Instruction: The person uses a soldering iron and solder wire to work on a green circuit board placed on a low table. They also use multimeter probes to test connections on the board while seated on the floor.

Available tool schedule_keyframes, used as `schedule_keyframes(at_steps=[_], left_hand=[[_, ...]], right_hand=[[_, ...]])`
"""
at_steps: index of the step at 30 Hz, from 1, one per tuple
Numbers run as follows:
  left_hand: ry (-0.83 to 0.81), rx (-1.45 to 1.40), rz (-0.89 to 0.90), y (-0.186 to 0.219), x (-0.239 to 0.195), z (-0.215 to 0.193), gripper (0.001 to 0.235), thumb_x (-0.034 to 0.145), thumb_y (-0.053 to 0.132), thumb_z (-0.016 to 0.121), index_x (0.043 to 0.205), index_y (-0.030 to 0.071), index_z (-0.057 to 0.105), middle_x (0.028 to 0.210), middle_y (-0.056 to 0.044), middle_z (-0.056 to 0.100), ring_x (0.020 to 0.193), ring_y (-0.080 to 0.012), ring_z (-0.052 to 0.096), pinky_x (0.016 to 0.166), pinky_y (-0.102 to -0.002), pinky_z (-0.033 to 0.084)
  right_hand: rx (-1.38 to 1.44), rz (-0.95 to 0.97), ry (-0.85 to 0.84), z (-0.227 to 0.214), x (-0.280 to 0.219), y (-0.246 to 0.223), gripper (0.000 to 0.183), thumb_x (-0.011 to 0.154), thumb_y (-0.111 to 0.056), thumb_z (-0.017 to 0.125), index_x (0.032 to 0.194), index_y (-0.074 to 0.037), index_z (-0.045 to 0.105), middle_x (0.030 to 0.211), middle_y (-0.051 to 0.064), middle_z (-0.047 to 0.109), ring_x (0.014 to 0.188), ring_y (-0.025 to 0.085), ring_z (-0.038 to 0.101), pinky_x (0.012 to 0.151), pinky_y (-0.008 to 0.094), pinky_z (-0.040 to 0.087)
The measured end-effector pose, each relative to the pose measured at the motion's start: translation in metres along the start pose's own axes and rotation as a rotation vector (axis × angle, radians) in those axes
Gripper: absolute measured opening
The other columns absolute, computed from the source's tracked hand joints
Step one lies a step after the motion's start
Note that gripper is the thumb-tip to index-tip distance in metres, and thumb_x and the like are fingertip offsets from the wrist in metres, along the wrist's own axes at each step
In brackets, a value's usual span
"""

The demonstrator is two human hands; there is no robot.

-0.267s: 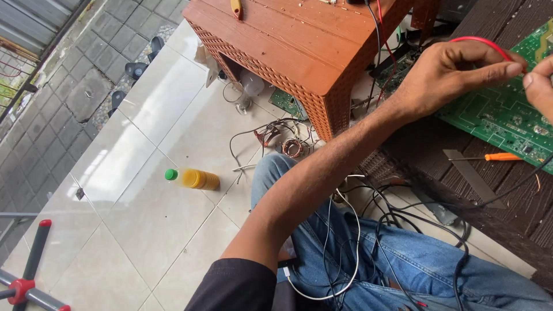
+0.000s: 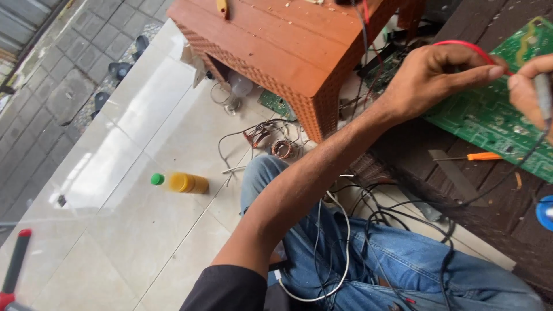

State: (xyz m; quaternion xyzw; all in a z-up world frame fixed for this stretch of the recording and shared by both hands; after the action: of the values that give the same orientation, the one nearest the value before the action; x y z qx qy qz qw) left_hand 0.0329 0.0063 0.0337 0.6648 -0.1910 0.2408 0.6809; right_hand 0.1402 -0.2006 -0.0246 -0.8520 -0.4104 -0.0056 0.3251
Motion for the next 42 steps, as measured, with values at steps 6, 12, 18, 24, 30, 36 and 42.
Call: schedule_keyframes(at_steps=[6, 12, 18, 24, 30, 36, 42], left_hand=[[0.071, 0.017, -0.164, 0.021, 0.008, 0.002, 0.021, 0.091, 0.029, 0.074, 0.092, 0.009, 0.080, 0.098, -0.003, 0.079, 0.090, -0.0055, 0.068, 0.077, -0.022, 0.053], [0.071, 0.163, -0.192, 0.026, 0.011, 0.005, 0.020, 0.090, 0.029, 0.078, 0.077, 0.014, 0.076, 0.074, 0.001, 0.072, 0.070, -0.0022, 0.061, 0.061, -0.021, 0.046], [0.110, 0.119, -0.271, 0.040, 0.011, 0.003, 0.013, 0.088, 0.020, 0.083, 0.079, 0.011, 0.080, 0.056, 0.001, 0.064, 0.061, -0.0030, 0.055, 0.056, -0.020, 0.047], [0.064, 0.235, -0.385, 0.018, 0.009, 0.008, 0.012, 0.088, 0.020, 0.086, 0.080, 0.013, 0.082, 0.057, 0.000, 0.066, 0.059, -0.0045, 0.054, 0.056, -0.023, 0.048], [0.097, 0.215, -0.325, 0.019, 0.004, 0.006, 0.015, 0.089, 0.014, 0.085, 0.081, 0.003, 0.077, 0.081, -0.011, 0.074, 0.079, -0.0117, 0.064, 0.073, -0.029, 0.053], [0.082, 0.162, -0.236, 0.006, 0.001, 0.000, 0.024, 0.090, 0.008, 0.085, 0.075, -0.003, 0.070, 0.092, -0.018, 0.076, 0.087, -0.0174, 0.068, 0.079, -0.030, 0.052], [0.109, 0.195, -0.248, 0.002, -0.001, -0.006, 0.025, 0.088, 0.011, 0.087, 0.075, -0.003, 0.071, 0.078, -0.015, 0.072, 0.082, -0.0131, 0.064, 0.075, -0.029, 0.052]], right_hand=[[-0.229, -0.251, 0.233, -0.077, -0.002, -0.136, 0.011, 0.100, -0.005, 0.075, 0.092, -0.013, 0.074, 0.075, 0.000, 0.065, 0.064, 0.015, 0.055, 0.064, 0.033, 0.041], [-0.020, -0.274, 0.255, -0.085, 0.007, -0.148, 0.003, 0.095, -0.006, 0.077, 0.097, -0.006, 0.076, 0.081, 0.010, 0.074, 0.064, 0.019, 0.066, 0.059, 0.031, 0.050], [-0.077, -0.333, 0.252, -0.084, 0.014, -0.167, 0.008, 0.092, -0.018, 0.076, 0.097, -0.012, 0.077, 0.078, 0.010, 0.075, 0.063, 0.027, 0.071, 0.055, 0.034, 0.055], [-0.158, -0.324, 0.276, -0.077, 0.005, -0.153, 0.006, 0.095, -0.017, 0.068, 0.090, -0.017, 0.069, 0.076, 0.005, 0.071, 0.070, 0.030, 0.073, 0.061, 0.038, 0.057], [-0.076, -0.367, 0.253, -0.077, 0.009, -0.151, 0.016, 0.099, -0.020, 0.059, 0.084, -0.017, 0.064, 0.068, 0.002, 0.065, 0.055, 0.024, 0.067, 0.052, 0.034, 0.053], [-0.034, -0.372, 0.204, -0.081, 0.002, -0.152, 0.015, 0.098, -0.011, 0.057, 0.084, -0.013, 0.064, 0.066, 0.005, 0.065, 0.049, 0.019, 0.062, 0.049, 0.028, 0.052], [-0.039, -0.376, 0.190, -0.073, 0.003, -0.146, 0.012, 0.097, -0.013, 0.061, 0.087, -0.012, 0.066, 0.068, 0.009, 0.067, 0.048, 0.020, 0.064, 0.049, 0.028, 0.052]])
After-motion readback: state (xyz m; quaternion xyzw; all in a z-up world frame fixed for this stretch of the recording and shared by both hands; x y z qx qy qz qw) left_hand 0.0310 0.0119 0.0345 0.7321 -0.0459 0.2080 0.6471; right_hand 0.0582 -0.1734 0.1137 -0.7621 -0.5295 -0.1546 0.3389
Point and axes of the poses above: each hand's wrist, its own x-axis towards the middle knuckle, its own z-axis out of the palm, y = z × x, the point moved 5 cm from there along x, towards the middle knuckle
